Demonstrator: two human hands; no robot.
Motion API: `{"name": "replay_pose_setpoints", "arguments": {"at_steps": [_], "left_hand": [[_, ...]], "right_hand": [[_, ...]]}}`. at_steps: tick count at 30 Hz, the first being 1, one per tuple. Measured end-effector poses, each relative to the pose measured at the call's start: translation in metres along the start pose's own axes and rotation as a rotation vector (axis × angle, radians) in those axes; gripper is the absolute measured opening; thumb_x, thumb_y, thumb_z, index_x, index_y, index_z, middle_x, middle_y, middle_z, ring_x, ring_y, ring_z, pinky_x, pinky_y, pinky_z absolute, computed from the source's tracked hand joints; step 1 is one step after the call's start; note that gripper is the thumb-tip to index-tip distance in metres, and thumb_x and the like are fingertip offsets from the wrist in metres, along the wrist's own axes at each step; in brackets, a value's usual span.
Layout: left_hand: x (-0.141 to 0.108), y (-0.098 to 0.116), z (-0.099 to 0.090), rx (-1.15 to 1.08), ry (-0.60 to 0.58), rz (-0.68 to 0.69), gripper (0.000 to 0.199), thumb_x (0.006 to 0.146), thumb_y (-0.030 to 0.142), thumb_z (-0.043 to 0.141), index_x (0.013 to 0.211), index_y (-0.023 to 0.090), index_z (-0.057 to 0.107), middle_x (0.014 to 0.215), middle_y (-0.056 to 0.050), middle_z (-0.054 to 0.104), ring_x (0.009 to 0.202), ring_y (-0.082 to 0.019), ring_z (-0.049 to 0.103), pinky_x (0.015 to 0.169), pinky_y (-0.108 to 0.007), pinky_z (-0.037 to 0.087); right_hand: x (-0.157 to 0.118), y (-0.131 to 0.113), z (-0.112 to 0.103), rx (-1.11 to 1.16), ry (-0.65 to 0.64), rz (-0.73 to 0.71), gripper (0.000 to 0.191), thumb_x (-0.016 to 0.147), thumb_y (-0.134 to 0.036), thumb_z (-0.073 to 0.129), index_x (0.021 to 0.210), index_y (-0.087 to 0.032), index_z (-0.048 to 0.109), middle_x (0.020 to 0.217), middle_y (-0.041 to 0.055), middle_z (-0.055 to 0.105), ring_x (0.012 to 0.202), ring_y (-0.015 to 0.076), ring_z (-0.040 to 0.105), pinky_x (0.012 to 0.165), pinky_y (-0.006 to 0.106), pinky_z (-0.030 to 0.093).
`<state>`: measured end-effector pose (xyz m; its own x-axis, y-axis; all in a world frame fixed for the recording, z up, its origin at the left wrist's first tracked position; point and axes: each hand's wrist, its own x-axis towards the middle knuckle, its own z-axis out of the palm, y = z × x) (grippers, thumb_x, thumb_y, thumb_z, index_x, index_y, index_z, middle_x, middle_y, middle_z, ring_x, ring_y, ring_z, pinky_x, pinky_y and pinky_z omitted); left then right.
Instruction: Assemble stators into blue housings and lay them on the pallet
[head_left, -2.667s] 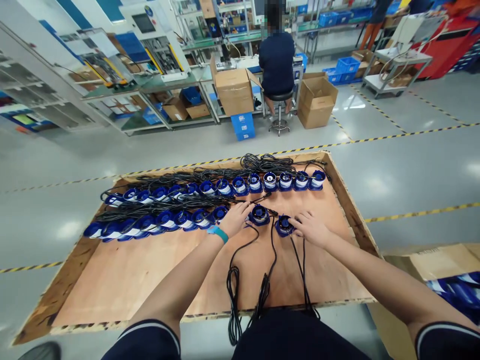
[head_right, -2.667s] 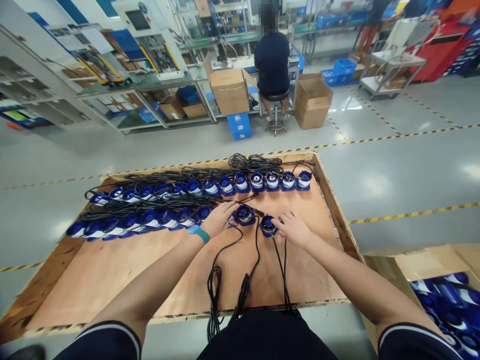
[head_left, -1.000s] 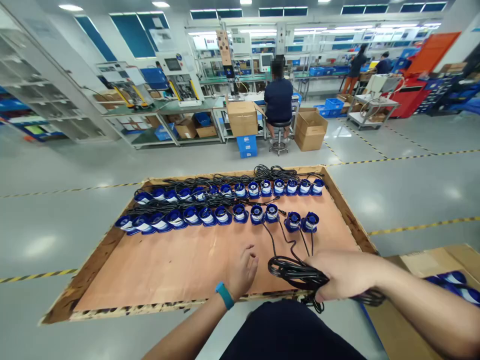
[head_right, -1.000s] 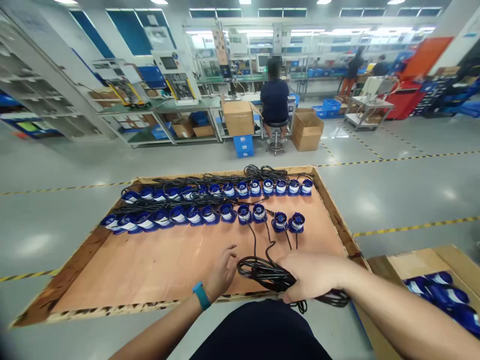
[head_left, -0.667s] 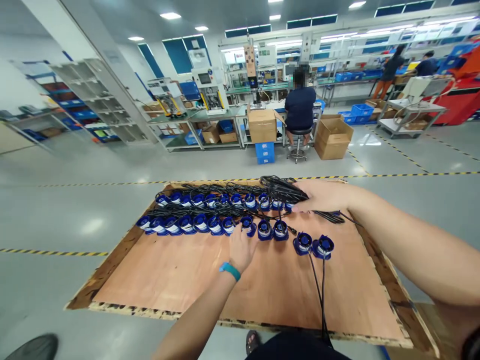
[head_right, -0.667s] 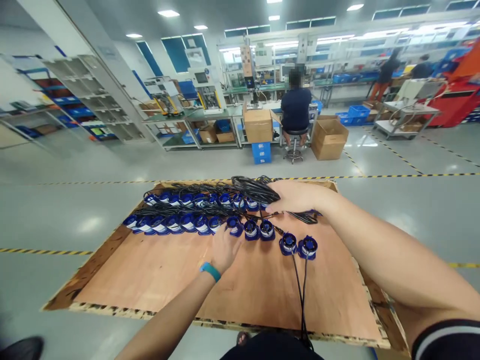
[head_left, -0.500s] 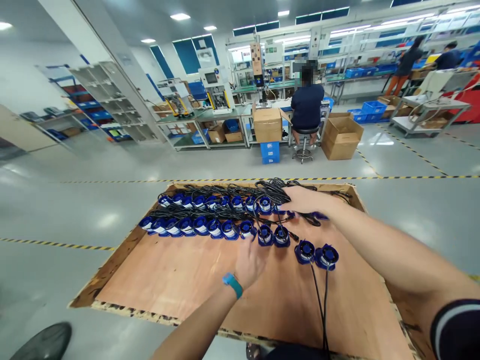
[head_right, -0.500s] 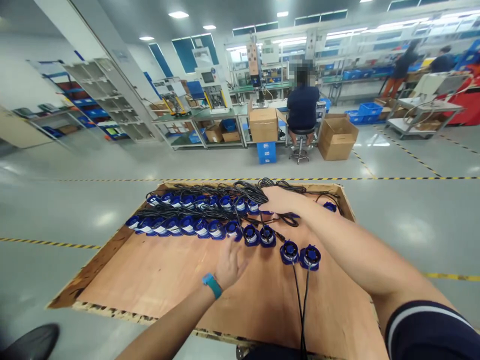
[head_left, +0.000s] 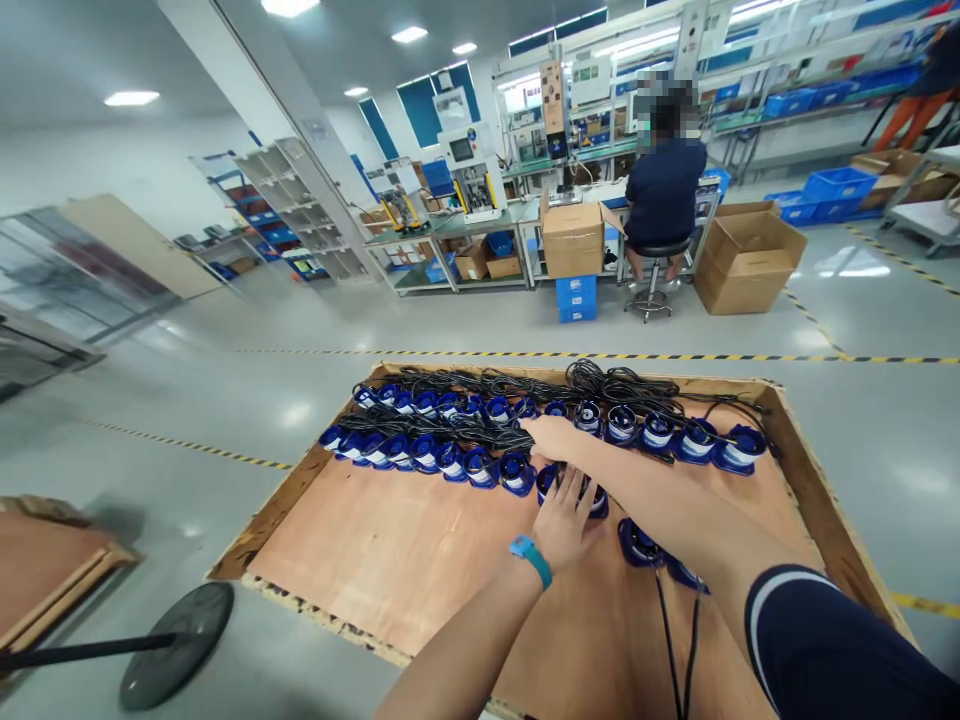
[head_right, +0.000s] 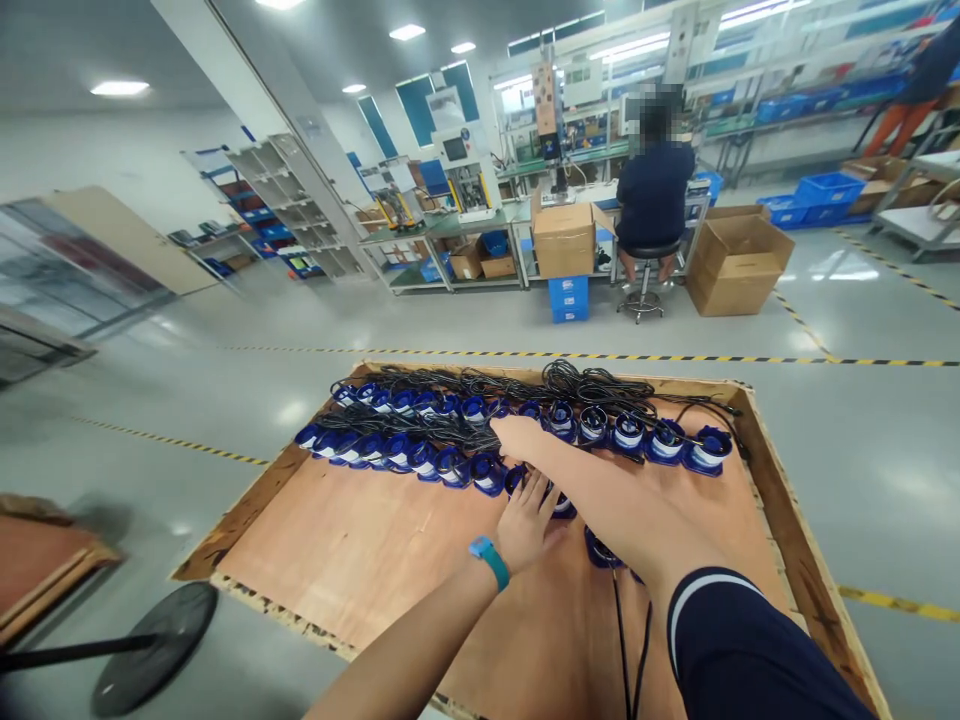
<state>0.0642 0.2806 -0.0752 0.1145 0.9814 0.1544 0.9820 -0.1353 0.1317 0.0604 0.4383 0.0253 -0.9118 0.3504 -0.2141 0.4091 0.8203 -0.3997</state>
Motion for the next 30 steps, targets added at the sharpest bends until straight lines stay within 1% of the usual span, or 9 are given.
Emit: {"name": "replay_pose_setpoints", "arguments": {"at_steps": [4,8,11,15,19,22,25,27,30], "left_hand": [[0.004,0.011,0.002,-0.071,0.024,-0.086,0.076,0.089,0.054,0.063,0.149,0.013,0.04,0.153,-0.023,0.043,0.142,-0.04,0.041,0.115,-0.058,0.036],[0.01,0.017,0.002,-0.04,0.047,-0.108,0.077,0.09,0.054,0.06,0.147,0.007,0.039,0.151,-0.029,0.042,0.142,-0.04,0.041,0.115,-0.061,0.034],[0.01,0.018,0.003,-0.026,0.036,-0.118,0.077,0.091,0.055,0.059,0.146,0.006,0.039,0.151,-0.03,0.042,0.144,-0.041,0.039,0.114,-0.061,0.034],[0.01,0.015,0.004,-0.043,0.055,-0.103,0.082,0.088,0.056,0.062,0.149,0.008,0.036,0.154,-0.027,0.038,0.144,-0.042,0.036,0.116,-0.062,0.032],[0.002,0.012,-0.005,-0.015,0.098,-0.063,0.079,0.085,0.053,0.066,0.148,0.012,0.04,0.151,-0.023,0.043,0.144,-0.04,0.037,0.117,-0.06,0.032],[-0.02,0.005,-0.019,0.11,0.122,0.042,0.066,0.09,0.051,0.057,0.144,0.014,0.048,0.146,-0.022,0.05,0.142,-0.037,0.039,0.116,-0.059,0.032],[-0.051,-0.009,-0.031,0.309,0.168,0.119,0.059,0.097,0.05,0.043,0.144,0.016,0.05,0.154,-0.017,0.044,0.15,-0.033,0.028,0.122,-0.056,0.024],[-0.07,-0.021,-0.036,0.436,0.199,0.041,0.062,0.098,0.052,0.037,0.148,0.016,0.045,0.161,-0.015,0.034,0.154,-0.033,0.017,0.123,-0.056,0.019],[-0.085,-0.043,-0.041,0.538,0.194,-0.205,0.076,0.097,0.061,0.034,0.154,0.011,0.033,0.164,-0.02,0.023,0.155,-0.037,0.012,0.121,-0.061,0.02]], "right_hand": [[0.013,0.015,0.028,0.066,-0.044,-0.033,0.038,0.093,-0.022,0.062,0.13,-0.016,0.061,0.12,0.0181,0.068,0.111,0.03,0.065,0.091,0.036,0.048],[0.021,0.032,0.029,0.179,-0.183,-0.064,0.025,0.094,-0.026,0.061,0.116,-0.019,0.07,0.098,0.0049,0.075,0.088,0.0175,0.07,0.078,0.023,0.049],[0.024,0.037,0.027,0.222,-0.243,-0.068,0.021,0.092,-0.03,0.064,0.108,-0.019,0.073,0.09,0.0004,0.075,0.079,0.0141,0.068,0.07,0.019,0.048],[0.029,0.031,0.035,0.184,-0.185,-0.017,0.027,0.093,-0.033,0.063,0.114,-0.019,0.072,0.105,0.0049,0.074,0.093,0.0176,0.068,0.078,0.022,0.048],[0.029,0.002,0.04,0.068,-0.142,0.02,0.028,0.093,-0.027,0.061,0.115,-0.013,0.07,0.12,0.016,0.07,0.109,0.0248,0.066,0.091,0.028,0.047],[0.019,-0.021,0.042,-0.027,-0.134,-0.044,0.025,0.091,-0.019,0.058,0.111,-0.011,0.071,0.117,0.0193,0.07,0.11,0.028,0.066,0.094,0.032,0.048],[0.016,-0.015,0.057,-0.12,-0.034,-0.113,0.034,0.094,-0.021,0.054,0.121,-0.004,0.066,0.121,0.0275,0.065,0.117,0.0346,0.063,0.1,0.041,0.045],[0.02,-0.001,0.072,-0.183,0.124,-0.115,0.032,0.096,-0.029,0.052,0.111,-0.006,0.069,0.109,0.0258,0.069,0.107,0.0341,0.067,0.095,0.041,0.048],[0.02,0.012,0.086,-0.242,0.15,-0.026,0.038,0.098,-0.038,0.047,0.092,-0.009,0.071,0.09,0.025,0.071,0.091,0.0366,0.07,0.081,0.043,0.05]]}}
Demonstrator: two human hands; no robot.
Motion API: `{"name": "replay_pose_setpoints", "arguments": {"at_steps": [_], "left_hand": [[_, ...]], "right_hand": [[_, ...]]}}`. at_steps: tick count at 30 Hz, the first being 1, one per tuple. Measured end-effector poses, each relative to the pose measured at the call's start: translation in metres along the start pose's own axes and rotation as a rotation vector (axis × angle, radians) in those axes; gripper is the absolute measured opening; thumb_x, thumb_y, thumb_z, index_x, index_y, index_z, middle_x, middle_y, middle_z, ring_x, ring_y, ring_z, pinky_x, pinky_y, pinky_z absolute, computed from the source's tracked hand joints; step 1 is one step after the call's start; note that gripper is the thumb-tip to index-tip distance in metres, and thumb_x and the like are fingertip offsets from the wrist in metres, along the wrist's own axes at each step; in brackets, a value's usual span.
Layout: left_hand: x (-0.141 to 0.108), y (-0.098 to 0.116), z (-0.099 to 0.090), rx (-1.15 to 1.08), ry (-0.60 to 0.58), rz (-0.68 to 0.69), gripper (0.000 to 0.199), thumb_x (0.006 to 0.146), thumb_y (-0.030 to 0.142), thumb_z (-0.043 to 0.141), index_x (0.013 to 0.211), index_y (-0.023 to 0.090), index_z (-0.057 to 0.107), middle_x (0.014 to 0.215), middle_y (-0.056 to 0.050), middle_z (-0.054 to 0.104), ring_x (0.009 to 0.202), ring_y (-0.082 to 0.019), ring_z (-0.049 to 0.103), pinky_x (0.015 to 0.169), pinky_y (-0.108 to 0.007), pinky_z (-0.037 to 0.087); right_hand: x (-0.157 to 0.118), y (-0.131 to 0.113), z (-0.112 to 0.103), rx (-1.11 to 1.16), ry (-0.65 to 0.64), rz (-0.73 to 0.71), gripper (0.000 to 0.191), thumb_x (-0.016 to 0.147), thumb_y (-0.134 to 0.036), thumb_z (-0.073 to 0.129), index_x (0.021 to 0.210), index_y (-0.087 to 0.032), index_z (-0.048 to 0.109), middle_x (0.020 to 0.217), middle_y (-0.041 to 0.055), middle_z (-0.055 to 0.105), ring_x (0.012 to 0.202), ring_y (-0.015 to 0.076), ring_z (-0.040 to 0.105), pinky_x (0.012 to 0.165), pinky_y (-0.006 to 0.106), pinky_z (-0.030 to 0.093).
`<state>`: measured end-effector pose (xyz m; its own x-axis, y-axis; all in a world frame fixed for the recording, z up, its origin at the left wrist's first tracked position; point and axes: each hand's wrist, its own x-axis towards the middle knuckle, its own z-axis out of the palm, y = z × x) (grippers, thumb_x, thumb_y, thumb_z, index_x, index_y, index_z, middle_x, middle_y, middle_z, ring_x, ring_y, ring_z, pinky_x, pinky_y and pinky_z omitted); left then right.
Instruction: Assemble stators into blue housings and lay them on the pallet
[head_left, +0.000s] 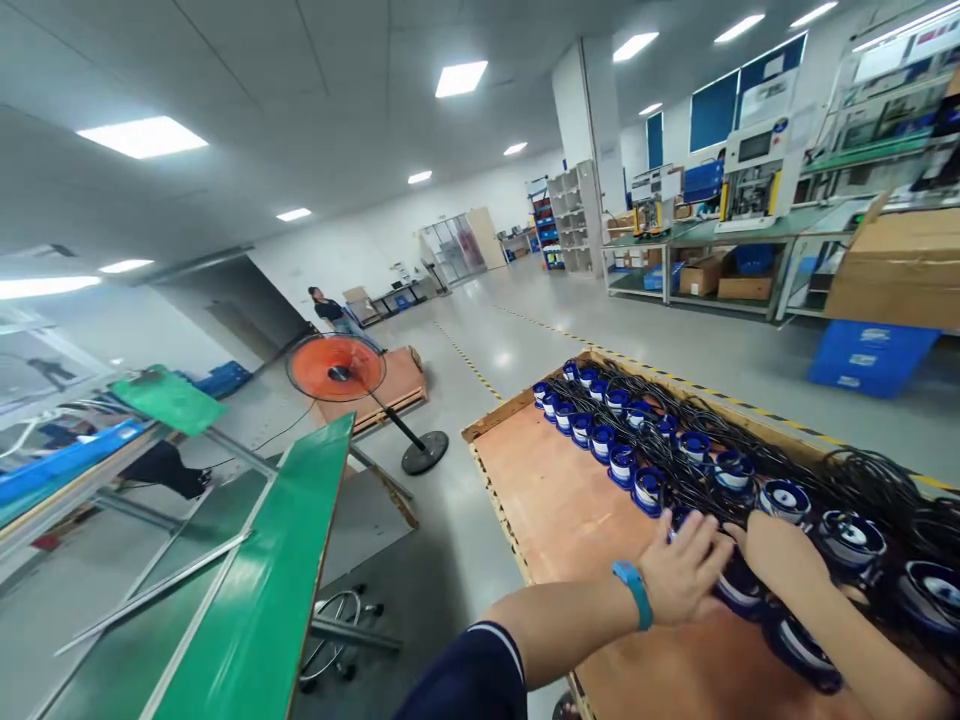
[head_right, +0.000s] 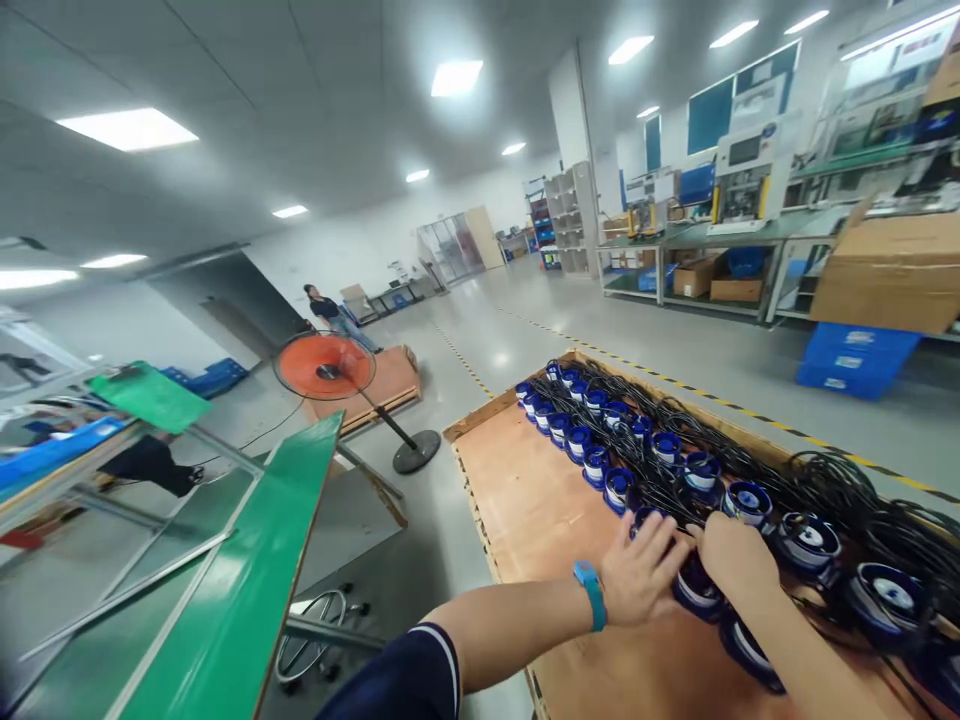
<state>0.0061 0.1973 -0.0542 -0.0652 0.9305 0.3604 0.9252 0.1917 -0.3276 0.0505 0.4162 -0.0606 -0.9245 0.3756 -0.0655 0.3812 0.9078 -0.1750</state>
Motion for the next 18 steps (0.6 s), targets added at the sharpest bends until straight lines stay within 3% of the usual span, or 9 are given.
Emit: {"name": "replay_pose_setpoints", "arguments": {"at_steps": [3,6,9,12,15,18], "left_hand": [[0.011,-0.018,0.016,-0.05,-0.103,-0.134,0.085,0.095,0.065,0.042,0.156,0.007,0.027,0.163,-0.024,0.025,0.153,-0.04,0.017,0.119,-0.062,0.025],[0.033,-0.021,0.035,-0.184,-0.228,-0.114,0.083,0.092,0.055,0.058,0.153,0.006,0.031,0.157,-0.025,0.036,0.15,-0.04,0.028,0.119,-0.056,0.032],[0.048,-0.019,0.049,-0.234,-0.295,-0.115,0.073,0.091,0.036,0.063,0.152,0.007,0.034,0.156,-0.026,0.038,0.148,-0.038,0.032,0.117,-0.053,0.036],[0.053,-0.018,0.059,-0.237,-0.278,-0.139,0.067,0.092,0.022,0.056,0.154,0.012,0.032,0.158,-0.024,0.036,0.149,-0.038,0.031,0.114,-0.057,0.038],[0.05,-0.017,0.064,-0.215,-0.261,-0.136,0.066,0.092,0.019,0.053,0.154,0.012,0.032,0.158,-0.024,0.035,0.148,-0.039,0.032,0.114,-0.06,0.038],[0.05,-0.011,0.065,-0.188,-0.249,-0.133,0.064,0.093,0.02,0.05,0.154,0.011,0.033,0.157,-0.023,0.038,0.147,-0.04,0.034,0.113,-0.062,0.037]], "right_hand": [[-0.005,-0.004,-0.01,0.088,-0.124,0.123,0.04,0.097,-0.042,0.049,0.104,-0.007,0.069,0.096,0.026,0.071,0.095,0.0377,0.071,0.078,0.043,0.051],[-0.003,-0.009,-0.027,0.168,-0.175,0.084,0.043,0.093,-0.027,0.053,0.131,-0.006,0.057,0.111,0.0262,0.069,0.105,0.0342,0.069,0.083,0.04,0.051],[0.003,-0.002,-0.03,0.187,-0.18,0.088,0.068,0.09,-0.02,0.056,0.154,-0.014,0.033,0.123,0.0238,0.065,0.111,0.0321,0.067,0.091,0.038,0.049],[0.006,0.01,-0.025,0.205,-0.204,0.047,0.082,0.086,-0.016,0.061,0.159,-0.017,0.024,0.136,0.0247,0.058,0.122,0.0335,0.061,0.099,0.04,0.046],[0.006,0.018,-0.027,0.238,-0.222,-0.015,0.077,0.082,-0.01,0.061,0.154,-0.018,0.036,0.143,0.0214,0.054,0.127,0.0315,0.056,0.102,0.04,0.045],[0.011,0.02,-0.037,0.288,-0.231,-0.068,0.061,0.079,-0.005,0.062,0.138,-0.02,0.059,0.134,0.0149,0.063,0.12,0.0272,0.062,0.098,0.033,0.048]]}}
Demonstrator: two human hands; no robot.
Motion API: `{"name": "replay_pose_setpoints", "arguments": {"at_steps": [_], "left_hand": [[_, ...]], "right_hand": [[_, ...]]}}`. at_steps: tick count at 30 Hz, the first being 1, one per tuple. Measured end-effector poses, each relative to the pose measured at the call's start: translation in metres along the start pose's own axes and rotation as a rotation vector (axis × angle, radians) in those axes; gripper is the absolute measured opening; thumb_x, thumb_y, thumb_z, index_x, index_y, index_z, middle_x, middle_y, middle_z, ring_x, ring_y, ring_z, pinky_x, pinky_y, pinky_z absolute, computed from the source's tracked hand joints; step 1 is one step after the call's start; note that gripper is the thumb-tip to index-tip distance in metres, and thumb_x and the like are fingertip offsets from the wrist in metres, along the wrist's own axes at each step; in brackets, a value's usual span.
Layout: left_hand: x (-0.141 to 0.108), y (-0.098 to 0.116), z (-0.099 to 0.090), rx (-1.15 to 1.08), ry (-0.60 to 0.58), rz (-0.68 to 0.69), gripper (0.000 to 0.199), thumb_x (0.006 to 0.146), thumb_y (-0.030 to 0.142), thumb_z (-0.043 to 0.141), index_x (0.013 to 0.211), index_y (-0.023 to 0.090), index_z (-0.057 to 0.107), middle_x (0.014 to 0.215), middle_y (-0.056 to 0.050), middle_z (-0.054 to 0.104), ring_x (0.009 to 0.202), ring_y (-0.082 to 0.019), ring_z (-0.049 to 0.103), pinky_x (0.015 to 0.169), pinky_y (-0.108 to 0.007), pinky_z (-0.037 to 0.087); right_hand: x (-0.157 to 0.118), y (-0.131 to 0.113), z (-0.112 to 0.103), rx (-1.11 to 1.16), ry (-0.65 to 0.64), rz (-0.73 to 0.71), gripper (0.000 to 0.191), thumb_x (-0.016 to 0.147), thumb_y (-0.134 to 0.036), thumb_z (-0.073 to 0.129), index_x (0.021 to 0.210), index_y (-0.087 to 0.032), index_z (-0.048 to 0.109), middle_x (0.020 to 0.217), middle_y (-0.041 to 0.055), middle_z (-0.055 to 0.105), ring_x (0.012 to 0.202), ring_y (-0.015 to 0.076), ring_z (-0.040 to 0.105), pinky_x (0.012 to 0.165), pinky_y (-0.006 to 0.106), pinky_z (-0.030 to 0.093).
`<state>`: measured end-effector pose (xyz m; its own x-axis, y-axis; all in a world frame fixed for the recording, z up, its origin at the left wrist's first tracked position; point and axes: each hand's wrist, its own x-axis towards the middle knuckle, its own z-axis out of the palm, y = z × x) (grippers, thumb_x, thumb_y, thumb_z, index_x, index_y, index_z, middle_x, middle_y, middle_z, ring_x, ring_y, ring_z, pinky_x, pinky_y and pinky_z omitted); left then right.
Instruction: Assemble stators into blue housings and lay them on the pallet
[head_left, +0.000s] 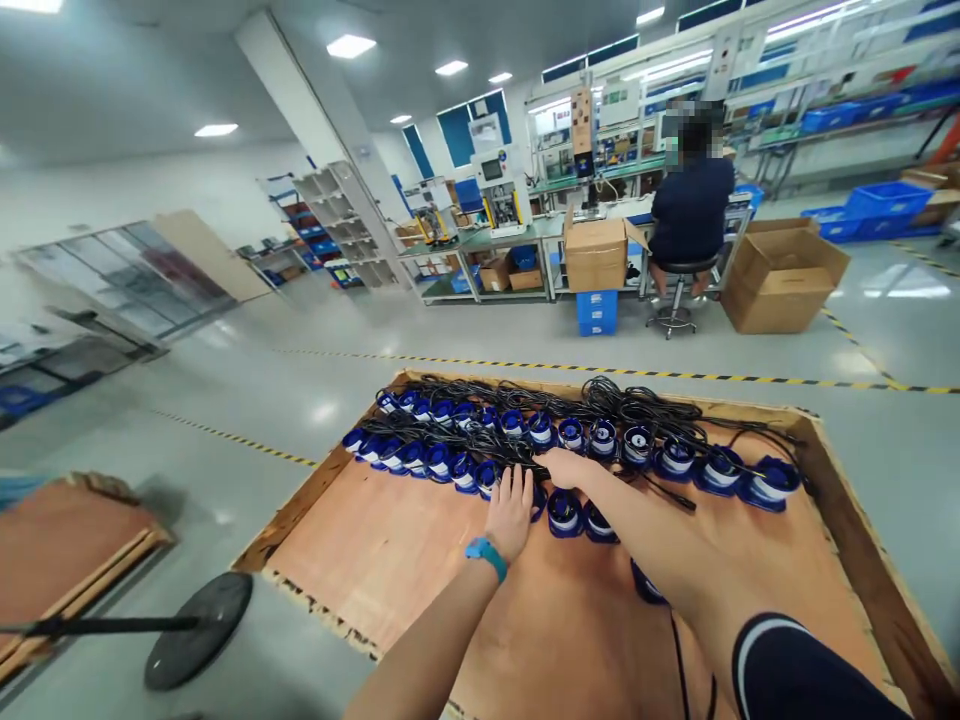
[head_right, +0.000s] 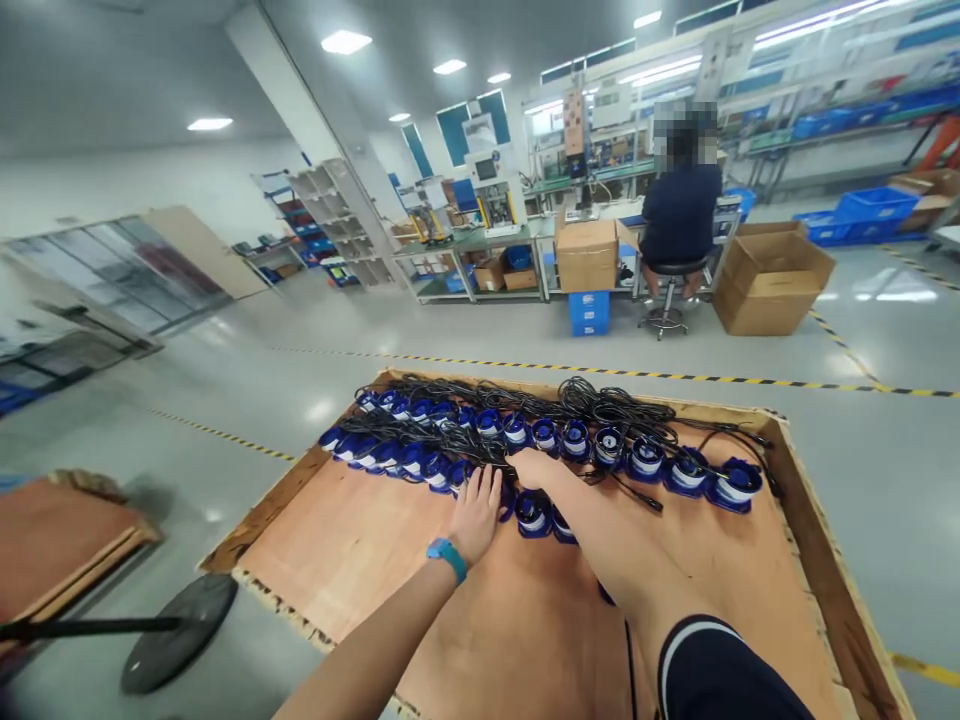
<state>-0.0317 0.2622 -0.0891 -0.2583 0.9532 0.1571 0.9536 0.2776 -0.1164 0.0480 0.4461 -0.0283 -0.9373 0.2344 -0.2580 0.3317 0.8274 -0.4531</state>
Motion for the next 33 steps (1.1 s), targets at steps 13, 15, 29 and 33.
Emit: {"name": "replay_pose_setpoints", "arguments": {"at_steps": [13,15,29,33], "left_hand": [[-0.006,0.031,-0.029,-0.03,0.043,-0.078,0.062,0.094,0.023,0.041,0.152,0.003,0.035,0.16,-0.022,0.033,0.15,-0.04,0.024,0.119,-0.066,0.024],[-0.018,0.036,-0.038,-0.054,0.119,0.003,0.065,0.094,0.028,0.045,0.153,0.004,0.035,0.162,-0.021,0.029,0.153,-0.039,0.017,0.121,-0.067,0.013],[-0.004,0.023,-0.031,-0.164,0.017,0.455,0.052,0.092,0.02,0.052,0.144,0.019,0.051,0.145,-0.021,0.054,0.124,-0.032,0.059,0.11,-0.06,0.039],[-0.019,0.021,-0.032,-0.238,0.119,0.393,0.059,0.091,0.023,0.052,0.148,0.01,0.044,0.153,-0.026,0.042,0.14,-0.039,0.043,0.111,-0.063,0.037]], "right_hand": [[-0.183,0.0,0.056,0.316,0.757,0.187,0.034,0.099,-0.027,0.049,0.128,-0.02,0.064,0.127,0.0104,0.067,0.119,0.0246,0.061,0.105,0.042,0.048],[-0.221,-0.003,0.077,0.3,0.909,0.309,0.032,0.097,-0.031,0.054,0.125,-0.02,0.067,0.12,0.0109,0.07,0.113,0.0273,0.064,0.101,0.045,0.05],[-0.152,-0.114,0.099,0.094,0.65,0.801,0.047,0.089,-0.006,0.053,0.136,-0.002,0.052,0.14,0.0324,0.048,0.123,0.0343,0.056,0.103,0.048,0.046],[-0.222,-0.127,0.137,0.133,0.819,0.663,0.054,0.091,-0.024,0.061,0.143,-0.02,0.049,0.147,0.0162,0.05,0.132,0.0284,0.05,0.11,0.044,0.042]]}}
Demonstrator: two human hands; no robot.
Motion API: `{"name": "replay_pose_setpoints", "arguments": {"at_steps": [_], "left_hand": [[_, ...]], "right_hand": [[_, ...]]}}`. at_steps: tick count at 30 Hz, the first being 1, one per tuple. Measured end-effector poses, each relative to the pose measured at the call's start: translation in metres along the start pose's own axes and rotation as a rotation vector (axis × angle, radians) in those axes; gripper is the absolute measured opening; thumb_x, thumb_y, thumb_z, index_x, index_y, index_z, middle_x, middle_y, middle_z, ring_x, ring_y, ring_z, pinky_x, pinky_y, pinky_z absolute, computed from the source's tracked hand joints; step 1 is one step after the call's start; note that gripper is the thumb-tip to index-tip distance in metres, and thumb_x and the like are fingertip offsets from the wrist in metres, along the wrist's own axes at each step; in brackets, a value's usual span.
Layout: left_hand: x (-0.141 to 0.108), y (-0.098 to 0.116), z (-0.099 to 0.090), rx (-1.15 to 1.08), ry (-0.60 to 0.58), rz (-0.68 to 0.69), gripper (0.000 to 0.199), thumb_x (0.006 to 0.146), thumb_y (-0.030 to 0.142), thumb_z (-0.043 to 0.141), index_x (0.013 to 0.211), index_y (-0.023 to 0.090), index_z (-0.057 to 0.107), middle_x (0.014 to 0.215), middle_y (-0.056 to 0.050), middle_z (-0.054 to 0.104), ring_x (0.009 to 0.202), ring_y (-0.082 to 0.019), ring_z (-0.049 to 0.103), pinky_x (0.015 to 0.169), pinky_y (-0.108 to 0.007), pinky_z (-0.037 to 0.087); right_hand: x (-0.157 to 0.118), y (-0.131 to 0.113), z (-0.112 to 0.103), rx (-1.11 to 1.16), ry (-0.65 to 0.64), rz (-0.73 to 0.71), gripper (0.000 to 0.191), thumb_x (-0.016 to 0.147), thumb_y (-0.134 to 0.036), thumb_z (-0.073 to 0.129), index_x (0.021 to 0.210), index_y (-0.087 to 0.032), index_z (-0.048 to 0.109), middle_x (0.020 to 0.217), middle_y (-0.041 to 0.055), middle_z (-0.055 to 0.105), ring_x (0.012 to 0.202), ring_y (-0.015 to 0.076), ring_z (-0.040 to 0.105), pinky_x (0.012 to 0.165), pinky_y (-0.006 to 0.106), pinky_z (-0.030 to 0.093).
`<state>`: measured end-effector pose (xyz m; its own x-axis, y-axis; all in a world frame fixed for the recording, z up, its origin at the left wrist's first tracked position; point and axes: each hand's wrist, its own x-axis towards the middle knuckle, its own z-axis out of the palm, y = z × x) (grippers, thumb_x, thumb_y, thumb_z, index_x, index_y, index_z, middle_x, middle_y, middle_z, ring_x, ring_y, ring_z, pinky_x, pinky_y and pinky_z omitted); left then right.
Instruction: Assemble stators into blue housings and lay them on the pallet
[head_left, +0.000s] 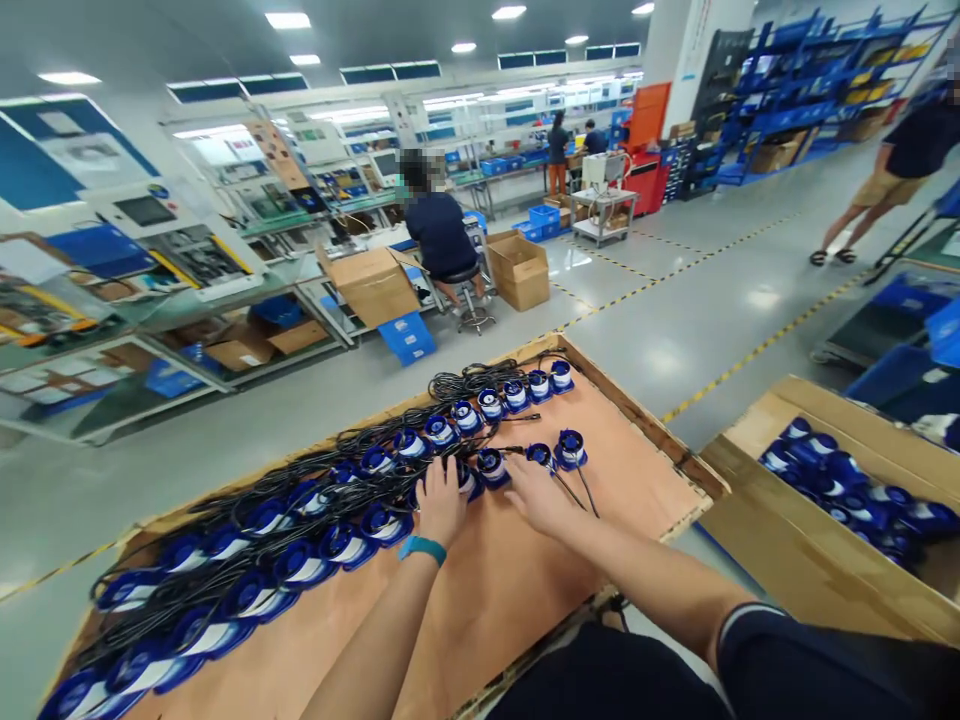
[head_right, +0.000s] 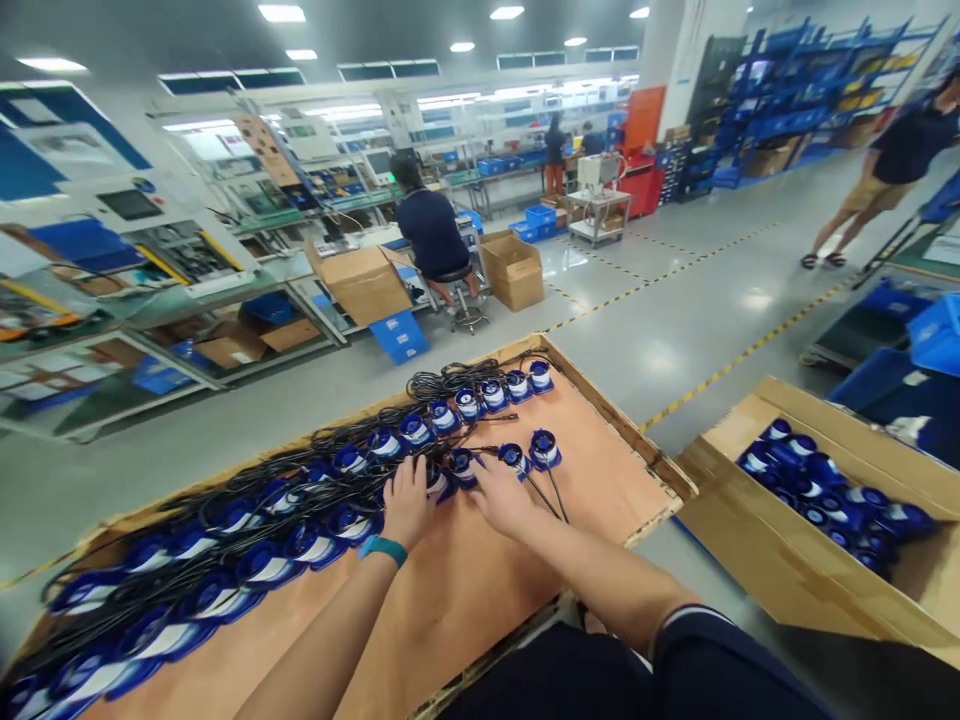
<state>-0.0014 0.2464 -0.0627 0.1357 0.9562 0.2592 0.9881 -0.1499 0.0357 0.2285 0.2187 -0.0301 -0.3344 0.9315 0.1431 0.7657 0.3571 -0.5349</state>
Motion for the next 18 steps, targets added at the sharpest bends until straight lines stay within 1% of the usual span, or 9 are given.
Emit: {"name": "replay_pose_setpoints", "arguments": {"at_steps": [2,4,5,7,10,12,14,16,18], "left_hand": [[-0.017,0.006,0.0,-0.077,0.096,0.042,0.059,0.093,0.028,0.051,0.148,0.007,0.043,0.156,-0.027,0.037,0.144,-0.04,0.037,0.112,-0.061,0.037],[-0.043,0.017,0.005,-0.197,0.144,0.144,0.057,0.096,0.033,0.049,0.147,0.009,0.043,0.155,-0.024,0.039,0.145,-0.037,0.037,0.115,-0.056,0.037],[-0.059,0.025,0.01,-0.263,0.146,0.187,0.057,0.096,0.035,0.049,0.147,0.011,0.043,0.154,-0.023,0.04,0.145,-0.035,0.037,0.116,-0.053,0.036],[-0.091,0.046,0.022,-0.365,0.103,0.215,0.061,0.097,0.039,0.05,0.15,0.012,0.038,0.155,-0.021,0.04,0.146,-0.033,0.037,0.117,-0.051,0.037],[-0.131,0.08,0.042,-0.385,-0.014,0.189,0.066,0.097,0.044,0.048,0.15,0.008,0.036,0.154,-0.024,0.04,0.147,-0.035,0.034,0.118,-0.055,0.035],[-0.146,0.097,0.052,-0.336,-0.062,0.161,0.063,0.098,0.045,0.044,0.146,0.005,0.043,0.151,-0.025,0.043,0.147,-0.037,0.033,0.119,-0.058,0.032],[-0.15,0.107,0.058,-0.285,-0.087,0.152,0.061,0.098,0.046,0.04,0.141,0.003,0.049,0.15,-0.027,0.044,0.146,-0.038,0.034,0.119,-0.058,0.031],[-0.148,0.111,0.061,-0.245,-0.104,0.161,0.062,0.099,0.046,0.038,0.139,0.002,0.051,0.149,-0.028,0.044,0.145,-0.039,0.035,0.118,-0.059,0.031],[-0.145,0.112,0.061,-0.223,-0.126,0.182,0.064,0.098,0.048,0.037,0.139,0.001,0.051,0.149,-0.028,0.045,0.144,-0.039,0.036,0.118,-0.059,0.032]], "right_hand": [[-0.063,0.043,-0.014,0.178,0.173,0.069,0.033,0.097,-0.031,0.051,0.127,-0.021,0.062,0.129,0.0122,0.064,0.121,0.0255,0.058,0.105,0.043,0.047],[-0.141,0.094,-0.026,0.292,0.274,0.367,0.031,0.098,-0.041,0.045,0.103,-0.02,0.068,0.104,0.0101,0.071,0.099,0.0232,0.066,0.092,0.039,0.053],[-0.182,0.118,-0.03,0.299,0.285,0.553,0.034,0.095,-0.046,0.045,0.095,-0.02,0.068,0.096,0.0089,0.072,0.091,0.0224,0.067,0.087,0.037,0.054],[-0.261,0.157,-0.033,0.277,0.267,0.793,0.037,0.091,-0.049,0.045,0.088,-0.019,0.066,0.083,0.0088,0.07,0.078,0.0231,0.067,0.078,0.038,0.055],[-0.337,0.178,-0.014,0.268,0.211,0.993,0.036,0.076,-0.049,0.062,0.093,-0.019,0.067,0.089,0.0106,0.072,0.08,0.0265,0.069,0.078,0.042,0.056],[-0.35,0.174,0.012,0.289,0.163,1.022,0.057,0.06,-0.042,0.077,0.112,-0.02,0.066,0.118,0.0148,0.069,0.105,0.0314,0.067,0.093,0.045,0.052],[-0.337,0.166,0.044,0.3,0.081,0.988,0.094,0.049,-0.033,0.085,0.137,-0.022,0.053,0.149,0.0177,0.048,0.135,0.0352,0.049,0.109,0.049,0.041],[-0.311,0.163,0.071,0.296,0.011,0.96,0.118,0.046,-0.027,0.087,0.152,-0.025,0.034,0.162,0.0197,0.024,0.146,0.0378,0.032,0.114,0.055,0.032],[-0.286,0.164,0.089,0.29,0.018,0.936,0.118,0.052,-0.025,0.085,0.154,-0.027,0.027,0.163,0.0213,0.017,0.145,0.041,0.032,0.11,0.059,0.034]]}}
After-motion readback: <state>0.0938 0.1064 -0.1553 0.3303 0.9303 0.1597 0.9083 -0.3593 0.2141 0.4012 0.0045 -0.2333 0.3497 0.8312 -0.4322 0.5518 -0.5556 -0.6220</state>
